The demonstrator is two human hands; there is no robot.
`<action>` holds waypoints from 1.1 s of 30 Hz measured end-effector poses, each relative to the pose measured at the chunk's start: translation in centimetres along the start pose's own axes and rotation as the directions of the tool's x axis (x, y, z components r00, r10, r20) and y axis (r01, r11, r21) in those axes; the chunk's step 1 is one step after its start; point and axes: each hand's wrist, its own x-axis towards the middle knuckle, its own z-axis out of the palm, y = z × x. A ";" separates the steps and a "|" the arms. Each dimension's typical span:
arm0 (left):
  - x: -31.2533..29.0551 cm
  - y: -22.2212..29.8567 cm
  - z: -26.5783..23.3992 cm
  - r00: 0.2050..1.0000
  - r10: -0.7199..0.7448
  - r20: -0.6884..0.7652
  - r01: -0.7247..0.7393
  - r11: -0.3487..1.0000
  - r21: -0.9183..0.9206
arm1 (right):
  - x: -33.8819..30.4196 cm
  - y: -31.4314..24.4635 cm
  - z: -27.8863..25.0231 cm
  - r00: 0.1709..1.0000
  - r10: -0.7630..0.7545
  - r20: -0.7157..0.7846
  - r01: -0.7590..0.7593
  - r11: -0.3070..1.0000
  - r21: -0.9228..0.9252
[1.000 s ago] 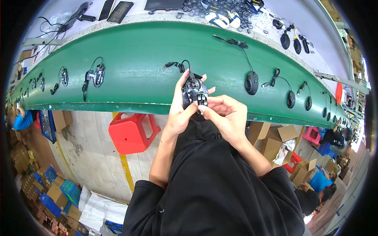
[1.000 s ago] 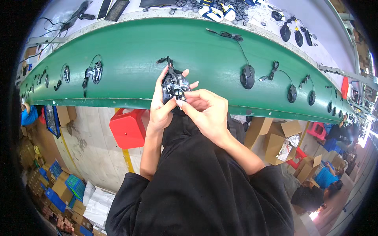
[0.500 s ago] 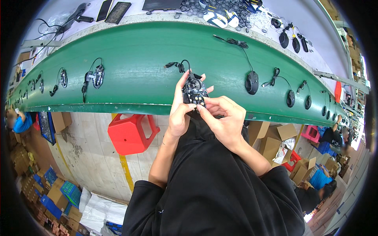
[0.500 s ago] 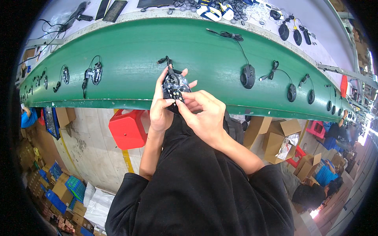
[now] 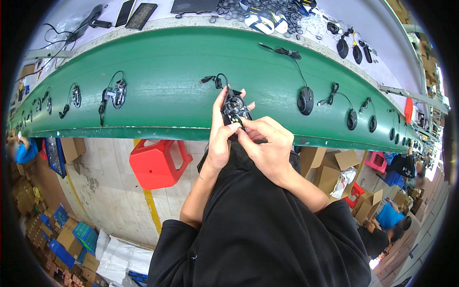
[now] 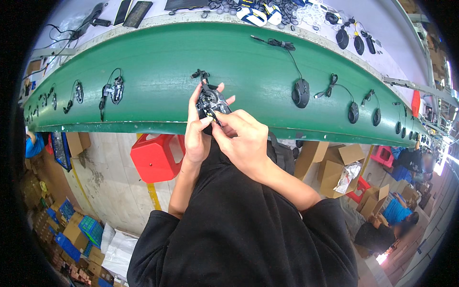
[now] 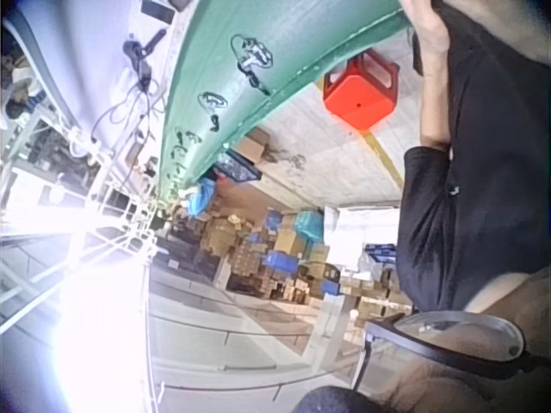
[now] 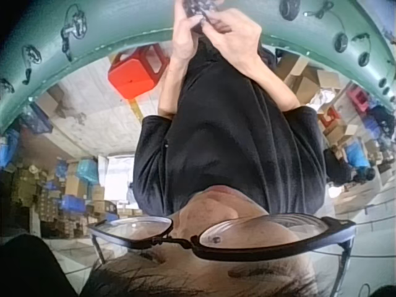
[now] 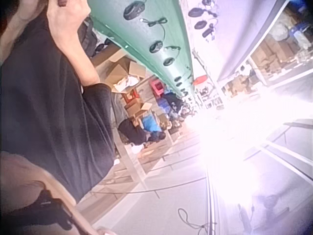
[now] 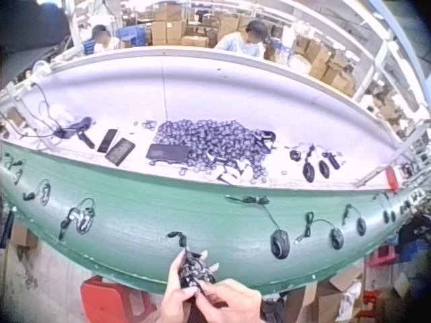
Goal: The person assembles computer mice by taking mouse bases from a conveyor belt, retrieving top shells from a cardboard box, fitting the shells onto the bases by hand, and placing the assembled mice back onto the conveyor belt.
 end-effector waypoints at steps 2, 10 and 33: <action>0.2 -0.1 0.0 0.996 0.083 -0.022 -0.081 0.992 0.101 | 0.2 0.1 0.0 0.990 -0.136 0.026 0.138 0.983 -0.121; 0.1 0.7 -0.1 0.995 -0.070 -0.071 0.058 0.985 -0.162 | 1.7 0.7 -1.0 0.901 0.351 0.256 -0.411 0.878 0.244; -1.1 3.0 -2.0 0.978 -0.205 0.043 0.201 0.865 -0.460 | 1.9 -0.5 -0.2 0.972 0.161 0.172 -0.165 0.986 0.009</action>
